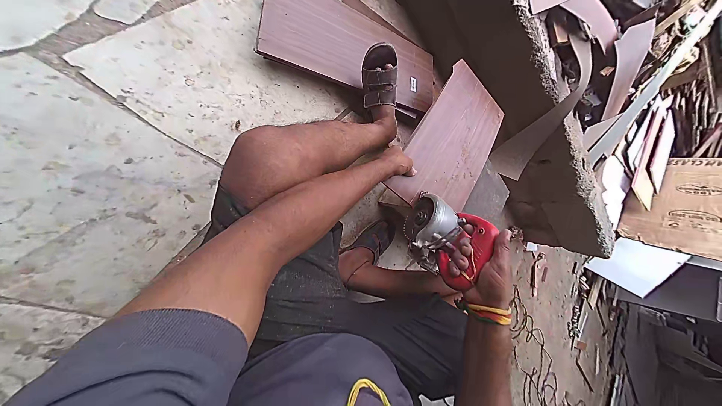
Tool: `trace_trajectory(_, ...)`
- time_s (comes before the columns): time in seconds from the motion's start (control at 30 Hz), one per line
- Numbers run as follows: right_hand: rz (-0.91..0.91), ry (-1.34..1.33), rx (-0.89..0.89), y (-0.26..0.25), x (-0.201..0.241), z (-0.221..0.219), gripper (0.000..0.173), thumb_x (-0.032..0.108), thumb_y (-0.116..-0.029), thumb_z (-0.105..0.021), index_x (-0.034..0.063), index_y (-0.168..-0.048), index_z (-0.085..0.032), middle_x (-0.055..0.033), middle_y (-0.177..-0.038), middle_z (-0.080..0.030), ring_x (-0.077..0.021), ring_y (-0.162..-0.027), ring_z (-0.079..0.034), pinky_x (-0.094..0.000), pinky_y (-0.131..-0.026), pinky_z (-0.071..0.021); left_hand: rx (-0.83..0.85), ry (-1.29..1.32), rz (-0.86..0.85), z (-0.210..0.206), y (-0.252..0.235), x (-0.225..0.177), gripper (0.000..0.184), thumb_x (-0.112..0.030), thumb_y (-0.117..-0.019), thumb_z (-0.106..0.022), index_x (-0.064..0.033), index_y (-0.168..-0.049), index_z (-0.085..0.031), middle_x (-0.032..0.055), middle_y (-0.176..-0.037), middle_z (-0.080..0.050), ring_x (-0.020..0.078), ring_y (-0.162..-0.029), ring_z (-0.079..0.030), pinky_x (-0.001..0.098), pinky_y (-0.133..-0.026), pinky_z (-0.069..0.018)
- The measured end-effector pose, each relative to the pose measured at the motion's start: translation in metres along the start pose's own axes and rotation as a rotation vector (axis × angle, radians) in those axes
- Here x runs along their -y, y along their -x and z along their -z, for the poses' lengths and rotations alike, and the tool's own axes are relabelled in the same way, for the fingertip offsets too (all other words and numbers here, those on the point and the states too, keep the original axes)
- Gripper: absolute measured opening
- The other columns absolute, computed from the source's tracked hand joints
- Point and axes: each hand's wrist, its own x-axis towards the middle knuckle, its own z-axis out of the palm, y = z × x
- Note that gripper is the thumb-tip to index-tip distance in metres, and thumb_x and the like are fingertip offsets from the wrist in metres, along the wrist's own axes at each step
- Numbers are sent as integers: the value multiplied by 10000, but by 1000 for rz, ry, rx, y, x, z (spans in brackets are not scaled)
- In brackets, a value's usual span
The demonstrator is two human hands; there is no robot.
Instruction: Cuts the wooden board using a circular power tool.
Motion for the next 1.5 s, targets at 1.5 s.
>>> trace_trajectory(1.5, 191, 49, -150, 18, -64, -6, 746, 656, -1050, -106, 98, -959, -592, -9, -538, -574, -136, -393, -571, -310, -378, -531, -69, -152, -89, -5, 15, -3, 606, -300, -888, -791, 48, -1320, -547, 271, -1253, -636, 402, -1192, -630, 616, -977, -509)
